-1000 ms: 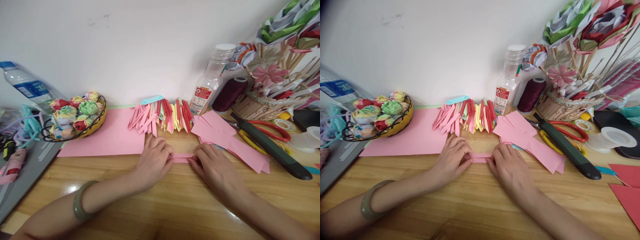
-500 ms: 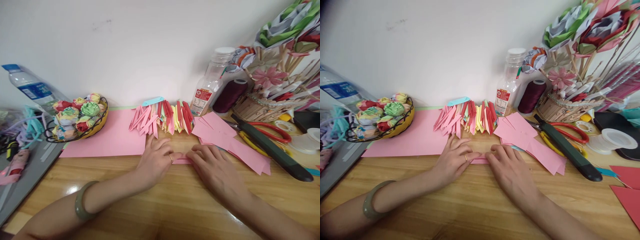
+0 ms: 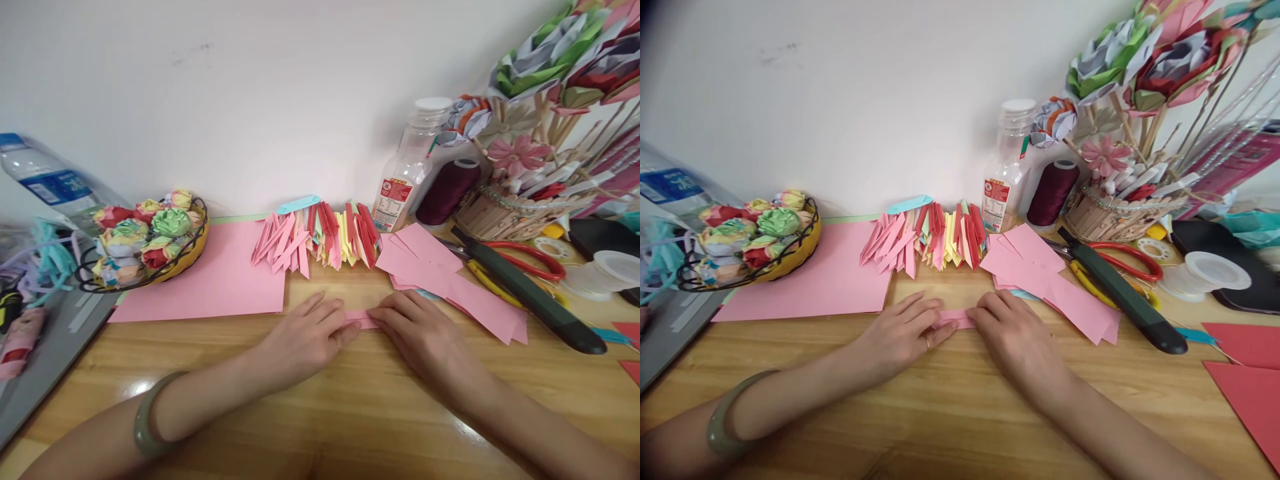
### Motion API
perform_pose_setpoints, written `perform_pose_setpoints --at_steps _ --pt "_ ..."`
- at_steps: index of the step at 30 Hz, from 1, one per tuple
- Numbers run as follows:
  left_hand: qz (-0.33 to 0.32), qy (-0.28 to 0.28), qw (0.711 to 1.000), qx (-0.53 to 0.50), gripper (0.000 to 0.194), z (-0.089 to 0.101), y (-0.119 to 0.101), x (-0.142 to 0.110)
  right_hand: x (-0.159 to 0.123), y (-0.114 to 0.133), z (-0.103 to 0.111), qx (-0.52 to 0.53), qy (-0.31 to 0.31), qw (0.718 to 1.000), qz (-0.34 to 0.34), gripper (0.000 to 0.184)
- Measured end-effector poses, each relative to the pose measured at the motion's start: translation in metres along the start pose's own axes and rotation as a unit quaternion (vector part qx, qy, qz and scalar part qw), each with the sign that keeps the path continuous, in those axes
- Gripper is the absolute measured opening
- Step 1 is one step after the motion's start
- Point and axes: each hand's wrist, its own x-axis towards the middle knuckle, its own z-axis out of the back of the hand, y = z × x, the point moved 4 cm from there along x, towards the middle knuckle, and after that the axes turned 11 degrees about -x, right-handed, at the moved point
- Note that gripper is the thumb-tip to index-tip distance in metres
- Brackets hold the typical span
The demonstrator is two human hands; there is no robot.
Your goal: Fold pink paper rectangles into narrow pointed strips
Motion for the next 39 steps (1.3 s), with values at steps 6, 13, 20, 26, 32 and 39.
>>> perform_pose_setpoints --at_steps 6,13,20,26,32,39 --pt "-0.027 0.047 0.999 0.006 0.029 0.002 -0.001 0.001 -0.001 -0.002 -0.002 0.016 -0.003 1.0 -0.003 0.024" --pt "-0.031 0.047 0.997 0.049 0.032 0.002 -0.011 -0.004 -0.006 0.007 0.007 -0.05 -0.07 0.995 0.06 0.027" --pt "-0.018 0.06 0.996 0.057 0.031 -0.004 -0.015 -0.006 -0.02 0.042 0.0 -0.12 -0.052 0.986 0.106 0.043" --pt "-0.026 0.063 0.995 0.072 0.035 0.001 -0.016 -0.007 -0.023 0.034 0.001 -0.16 -0.047 0.98 0.104 0.044" --pt "-0.02 0.011 0.997 0.068 0.032 0.009 -0.014 -0.012 -0.022 0.025 0.005 -0.181 -0.036 0.976 0.112 0.037" --pt "-0.073 -0.05 0.996 -0.009 0.026 0.021 -0.021 -0.007 -0.022 0.02 0.004 -0.182 -0.047 0.976 0.114 0.036"
